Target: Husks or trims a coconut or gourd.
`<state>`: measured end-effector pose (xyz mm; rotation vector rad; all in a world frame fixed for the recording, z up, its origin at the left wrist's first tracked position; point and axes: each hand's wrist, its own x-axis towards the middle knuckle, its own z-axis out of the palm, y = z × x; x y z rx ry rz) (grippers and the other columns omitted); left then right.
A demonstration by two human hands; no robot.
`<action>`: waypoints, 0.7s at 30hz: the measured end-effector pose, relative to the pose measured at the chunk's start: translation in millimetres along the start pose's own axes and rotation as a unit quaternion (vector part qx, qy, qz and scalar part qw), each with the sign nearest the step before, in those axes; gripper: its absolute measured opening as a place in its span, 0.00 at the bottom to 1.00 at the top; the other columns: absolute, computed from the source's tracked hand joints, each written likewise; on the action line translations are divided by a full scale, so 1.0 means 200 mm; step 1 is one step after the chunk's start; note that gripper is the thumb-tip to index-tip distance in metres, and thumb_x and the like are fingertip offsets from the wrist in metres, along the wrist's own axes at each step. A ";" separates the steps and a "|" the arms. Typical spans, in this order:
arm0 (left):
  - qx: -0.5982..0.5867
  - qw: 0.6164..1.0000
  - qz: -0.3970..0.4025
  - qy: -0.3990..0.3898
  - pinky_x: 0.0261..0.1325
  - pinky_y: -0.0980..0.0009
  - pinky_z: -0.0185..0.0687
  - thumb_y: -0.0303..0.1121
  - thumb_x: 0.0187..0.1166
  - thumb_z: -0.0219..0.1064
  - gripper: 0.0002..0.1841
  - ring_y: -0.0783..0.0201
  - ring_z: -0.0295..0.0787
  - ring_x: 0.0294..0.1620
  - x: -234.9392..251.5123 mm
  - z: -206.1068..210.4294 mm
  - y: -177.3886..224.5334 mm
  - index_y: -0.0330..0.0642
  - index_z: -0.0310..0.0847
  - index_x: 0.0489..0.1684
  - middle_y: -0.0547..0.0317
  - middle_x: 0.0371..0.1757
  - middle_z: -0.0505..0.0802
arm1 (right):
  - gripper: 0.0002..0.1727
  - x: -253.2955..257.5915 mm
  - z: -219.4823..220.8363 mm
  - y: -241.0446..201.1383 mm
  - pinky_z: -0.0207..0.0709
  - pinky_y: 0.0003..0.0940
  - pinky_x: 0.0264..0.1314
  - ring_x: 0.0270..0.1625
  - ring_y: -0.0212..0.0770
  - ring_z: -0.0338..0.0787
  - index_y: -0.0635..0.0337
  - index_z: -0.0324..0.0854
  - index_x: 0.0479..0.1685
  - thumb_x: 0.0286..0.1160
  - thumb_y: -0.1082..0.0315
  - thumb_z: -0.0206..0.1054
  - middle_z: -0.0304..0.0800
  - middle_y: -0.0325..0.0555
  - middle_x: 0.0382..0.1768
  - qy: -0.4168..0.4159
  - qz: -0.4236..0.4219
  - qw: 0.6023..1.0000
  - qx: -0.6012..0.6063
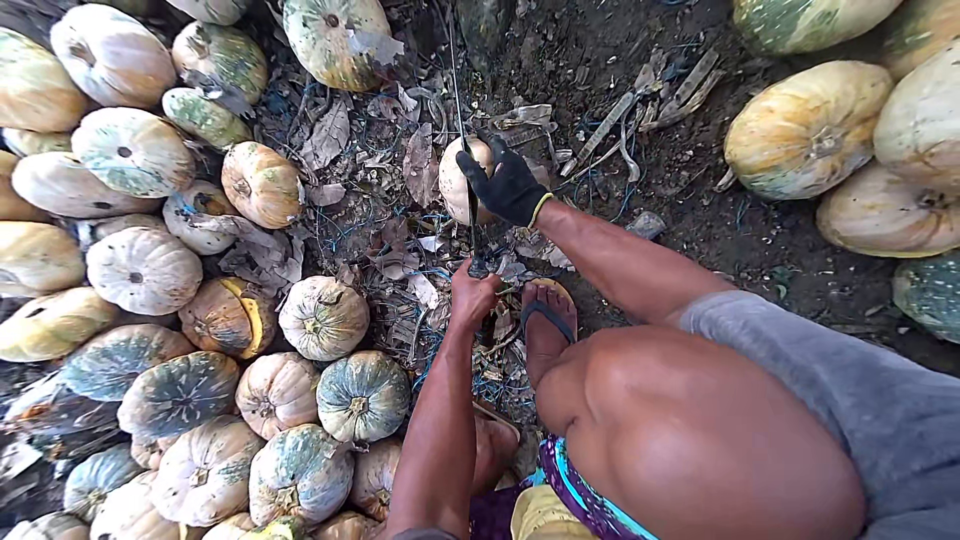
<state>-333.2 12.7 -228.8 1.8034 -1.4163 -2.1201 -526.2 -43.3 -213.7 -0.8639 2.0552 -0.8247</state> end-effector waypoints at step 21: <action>0.269 0.955 -0.029 0.118 0.44 0.47 0.87 0.33 0.68 0.75 0.18 0.52 0.93 0.35 -0.63 0.12 -0.47 0.37 0.86 0.55 0.49 0.34 0.94 | 0.22 -0.40 0.10 0.47 0.55 0.19 0.87 0.82 0.23 0.71 0.63 0.78 0.75 0.92 0.65 0.48 0.80 0.43 0.77 -0.084 -0.085 0.987 0.107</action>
